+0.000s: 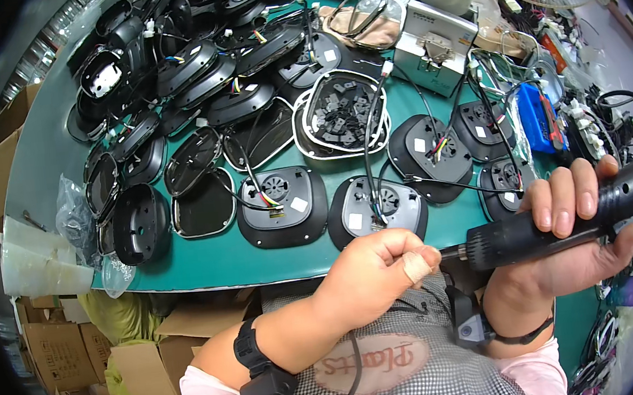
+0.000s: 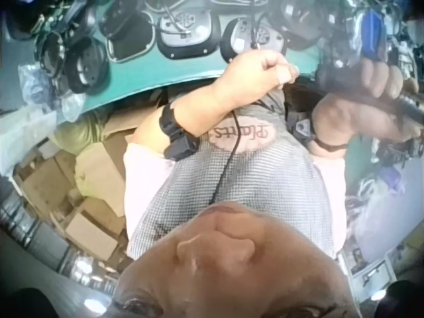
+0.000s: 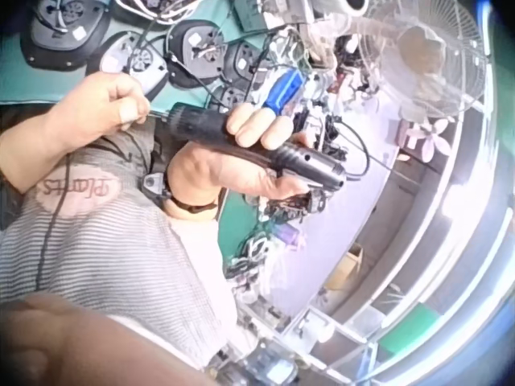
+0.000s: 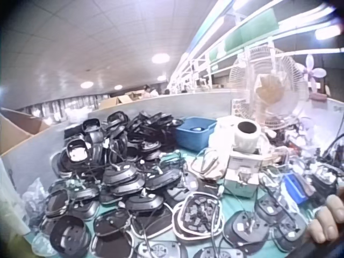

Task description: Assembling plastic component housings by inserting wires and using an electric screwdriver to secure screws.

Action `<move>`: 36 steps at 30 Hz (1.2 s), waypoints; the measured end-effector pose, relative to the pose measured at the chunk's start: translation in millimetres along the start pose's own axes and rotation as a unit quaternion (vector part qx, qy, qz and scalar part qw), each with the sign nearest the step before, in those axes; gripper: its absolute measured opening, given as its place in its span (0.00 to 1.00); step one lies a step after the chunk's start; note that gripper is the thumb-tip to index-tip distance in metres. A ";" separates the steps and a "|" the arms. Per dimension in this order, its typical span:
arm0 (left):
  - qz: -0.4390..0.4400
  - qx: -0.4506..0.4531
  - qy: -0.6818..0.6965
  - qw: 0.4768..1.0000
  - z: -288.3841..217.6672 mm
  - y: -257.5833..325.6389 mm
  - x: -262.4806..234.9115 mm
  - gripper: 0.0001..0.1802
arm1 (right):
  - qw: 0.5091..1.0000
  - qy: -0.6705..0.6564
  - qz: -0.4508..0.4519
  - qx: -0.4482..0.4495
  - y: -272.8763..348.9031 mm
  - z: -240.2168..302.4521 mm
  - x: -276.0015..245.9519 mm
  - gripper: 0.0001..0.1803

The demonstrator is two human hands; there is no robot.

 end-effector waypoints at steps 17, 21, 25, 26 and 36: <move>-0.208 0.218 -0.579 0.758 -19.2 38.2 -72.2 0.29 | 0.999 0.017 -0.026 -0.016 -11.4 2.5 -29.2 0.32; -0.153 0.173 -0.670 0.706 -1.6 14.1 -61.5 0.30 | 1.000 0.017 -0.011 -0.016 -10.4 -1.6 -25.3 0.30; -0.171 0.234 -0.641 0.711 -4.3 2.5 -56.9 0.26 | 0.999 0.032 -0.018 -0.019 -11.9 -6.0 -27.8 0.31; -0.168 0.242 -0.640 0.709 -6.9 2.3 -55.8 0.26 | 0.998 0.041 -0.031 -0.026 -12.0 -6.7 -28.2 0.30; -0.369 0.321 -0.645 0.587 -165.5 47.8 -146.3 0.18 | 0.997 0.060 -0.023 -0.035 -22.1 -19.5 -39.3 0.29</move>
Point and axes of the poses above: each hand's wrist, its own y-axis away from the middle knuckle, its own x-axis out of the palm, z = x × y, the point moved 7 cm from there along -y, towards the middle knuckle, and after that the axes turned 3 degrees about -z, right-handed, at the moved point
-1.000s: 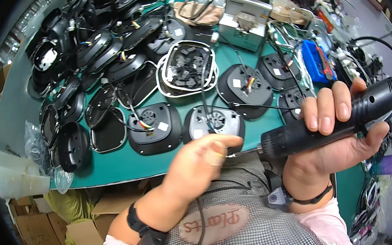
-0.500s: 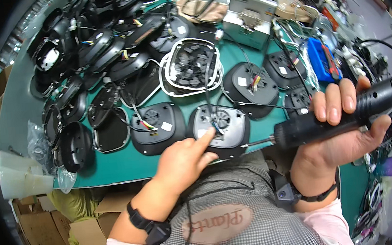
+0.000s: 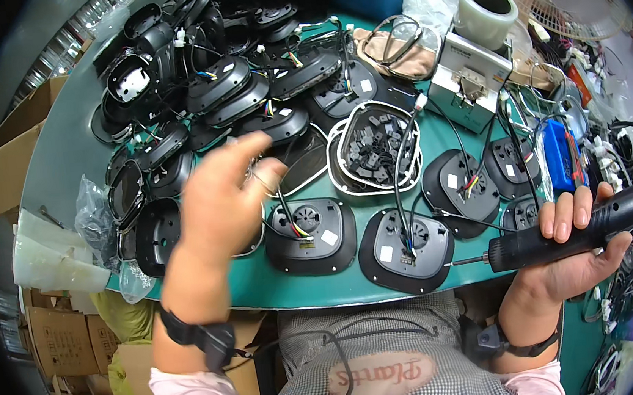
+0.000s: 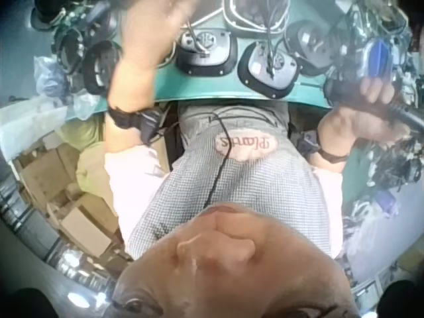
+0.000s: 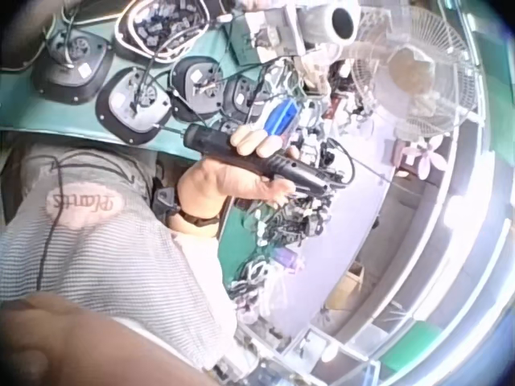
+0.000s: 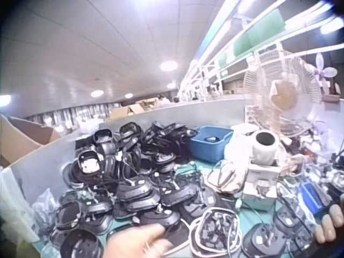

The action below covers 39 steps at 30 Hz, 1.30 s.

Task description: Assembling plastic component housings by inserting wires and using an electric screwdriver to secure screws.

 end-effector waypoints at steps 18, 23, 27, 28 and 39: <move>0.219 -0.108 -0.280 0.929 179.4 -106.4 40.6 0.33 | 0.998 0.051 -0.007 0.021 -19.1 -39.8 -10.8 0.29; 0.269 -0.067 -0.292 0.915 174.4 -122.3 42.8 0.29 | 0.998 0.051 -0.008 0.035 -19.8 -44.8 -10.0 0.29; 0.314 -0.030 -0.329 0.890 176.2 -126.6 51.8 0.25 | 0.998 0.052 -0.011 0.040 -18.5 -47.0 -9.9 0.29; 0.332 -0.024 -0.340 0.879 174.3 -126.5 53.6 0.24 | 0.998 0.052 -0.010 0.039 -17.8 -45.3 -9.6 0.29; 0.228 0.065 -0.367 0.899 157.0 -117.0 33.1 0.16 | 0.998 0.058 -0.006 0.039 -12.8 -31.6 -8.6 0.30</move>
Point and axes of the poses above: each hand's wrist, its own y-axis away from the middle knuckle, its own x-axis out of the palm, z = x × y, the point moved 7 cm from there along -y, towards the middle knuckle, and after that the axes turned 3 degrees about -z, right-handed, at the moved point
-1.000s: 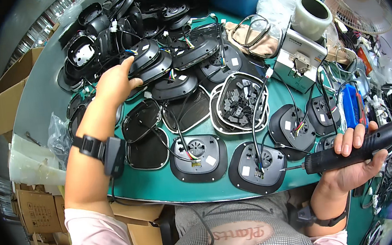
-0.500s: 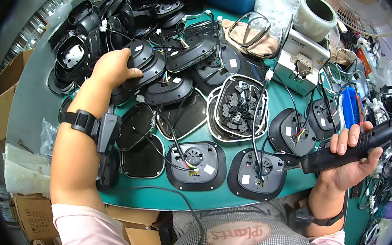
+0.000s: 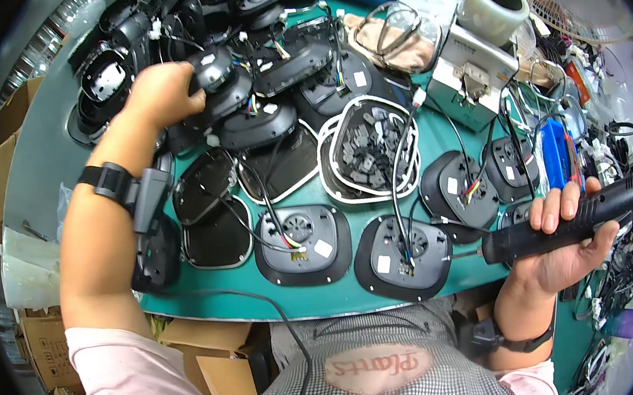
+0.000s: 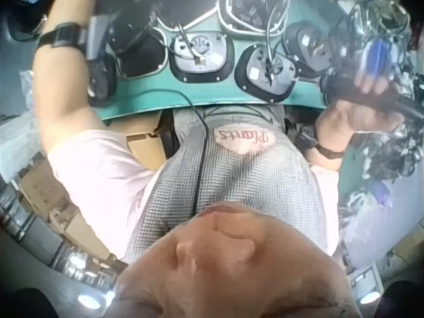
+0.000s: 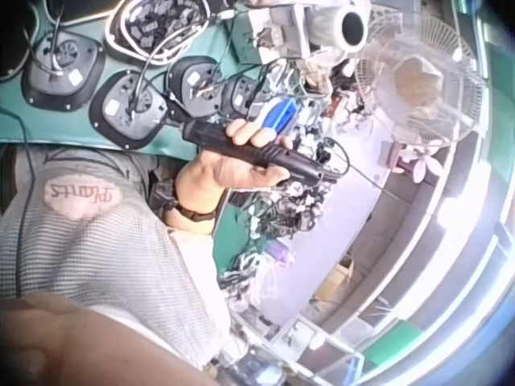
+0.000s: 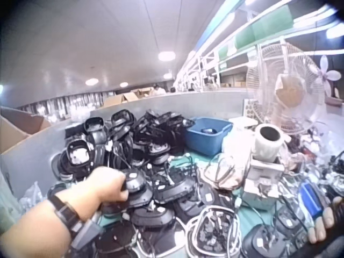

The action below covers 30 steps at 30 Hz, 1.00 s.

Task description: Assembling plastic component housings by inserting wires and using an electric screwdriver to secure screws.

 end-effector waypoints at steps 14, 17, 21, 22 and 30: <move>-0.066 0.090 0.091 0.990 -79.8 204.9 -116.0 0.33 | 0.997 -0.037 0.052 0.042 15.0 4.6 16.1 0.31; 0.006 0.118 0.116 0.986 -104.4 265.2 -98.7 0.37 | 0.995 -0.056 0.065 0.059 22.6 -8.1 26.4 0.30; 0.065 0.107 0.140 0.982 -126.0 324.3 -74.8 0.36 | 0.989 -0.084 0.099 0.077 33.9 -15.5 46.7 0.30; 0.065 0.103 0.140 0.983 -126.8 331.2 -66.1 0.36 | 0.988 -0.083 0.101 0.081 36.5 -17.6 51.7 0.31; -0.001 0.044 0.147 0.988 -127.4 317.3 -15.1 0.31 | 0.982 -0.076 0.143 0.099 58.2 -30.9 92.8 0.31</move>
Point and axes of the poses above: each hand's wrist, its own y-axis away from the middle knuckle, its own x-axis out of the palm, z = x × y, the point moved 7 cm from there along -y, towards the middle knuckle, and after that the axes turned 3 degrees about -z, right-handed, at the moved point
